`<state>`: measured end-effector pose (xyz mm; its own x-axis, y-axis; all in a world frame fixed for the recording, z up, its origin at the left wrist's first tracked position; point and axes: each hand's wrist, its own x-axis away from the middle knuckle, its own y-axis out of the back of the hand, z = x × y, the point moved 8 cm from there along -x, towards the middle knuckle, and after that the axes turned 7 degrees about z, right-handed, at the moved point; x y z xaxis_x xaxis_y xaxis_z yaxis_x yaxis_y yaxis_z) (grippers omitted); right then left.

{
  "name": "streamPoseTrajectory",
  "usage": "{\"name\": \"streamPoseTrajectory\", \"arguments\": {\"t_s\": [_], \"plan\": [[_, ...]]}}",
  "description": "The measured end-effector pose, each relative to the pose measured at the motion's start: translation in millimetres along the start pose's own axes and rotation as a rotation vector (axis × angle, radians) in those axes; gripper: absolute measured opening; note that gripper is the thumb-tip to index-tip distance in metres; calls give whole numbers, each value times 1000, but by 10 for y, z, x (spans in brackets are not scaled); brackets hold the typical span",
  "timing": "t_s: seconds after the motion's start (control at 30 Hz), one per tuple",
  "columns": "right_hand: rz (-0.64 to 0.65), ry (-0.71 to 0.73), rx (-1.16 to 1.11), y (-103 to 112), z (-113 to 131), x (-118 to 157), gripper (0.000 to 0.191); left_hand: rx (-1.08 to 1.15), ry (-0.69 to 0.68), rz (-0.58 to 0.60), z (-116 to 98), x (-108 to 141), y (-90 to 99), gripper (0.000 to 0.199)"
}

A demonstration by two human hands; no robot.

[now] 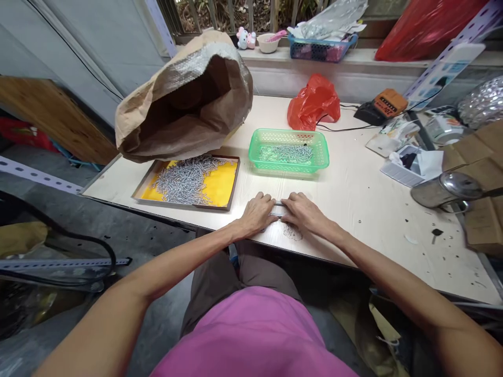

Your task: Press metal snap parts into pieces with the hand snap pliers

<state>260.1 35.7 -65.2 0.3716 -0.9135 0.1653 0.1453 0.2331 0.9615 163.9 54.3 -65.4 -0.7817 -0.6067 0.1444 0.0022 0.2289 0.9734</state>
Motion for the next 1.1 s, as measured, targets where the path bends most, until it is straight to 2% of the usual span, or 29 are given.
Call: {"name": "streamPoseTrajectory", "arguments": {"t_s": [0.07, 0.13, 0.27, 0.4, 0.47, 0.57, 0.63, 0.73, 0.83, 0.9, 0.97, 1.03, 1.1], "plan": [[36, 72, -48, -10, -77, -62, 33, 2, 18, -90, -84, 111, -31, 31], [54, 113, -109, -22, -177, -129, 27, 5, -24, -171, -240, 235, -110, 32], [-67, 19, -98, 48, -391, -262, 19, 31, -126, -233, -532, 381, -315, 36], [-120, -87, 2, 155, -362, -400, 20, 78, -101, -254, -579, 372, -369, 31], [-111, -25, 57, 197, -130, -472, 23, 111, -111, -263, -575, 359, -364, 31], [-18, 298, 104, 137, 507, -531, 20, 173, -127, -221, -550, 345, -425, 31], [65, 449, 152, 36, 859, -539, 15, 224, -122, -161, -521, 339, -513, 31], [128, 541, 246, -106, 1137, -567, 13, 286, -116, -124, -487, 349, -611, 31], [120, 639, 260, -149, 1271, -561, 13, 285, -111, -135, -490, 365, -644, 32], [43, 648, 149, -15, 1273, -561, 14, 266, -133, -168, -522, 385, -602, 34], [-145, 562, -32, 306, 1132, -580, 18, 249, -182, -235, -538, 429, -479, 35], [-403, 413, -188, 724, 813, -577, 21, 219, -202, -320, -437, 497, -283, 31], [-632, 244, -251, 1087, 374, -554, 23, 164, -97, -394, -111, 565, -48, 26]]}}
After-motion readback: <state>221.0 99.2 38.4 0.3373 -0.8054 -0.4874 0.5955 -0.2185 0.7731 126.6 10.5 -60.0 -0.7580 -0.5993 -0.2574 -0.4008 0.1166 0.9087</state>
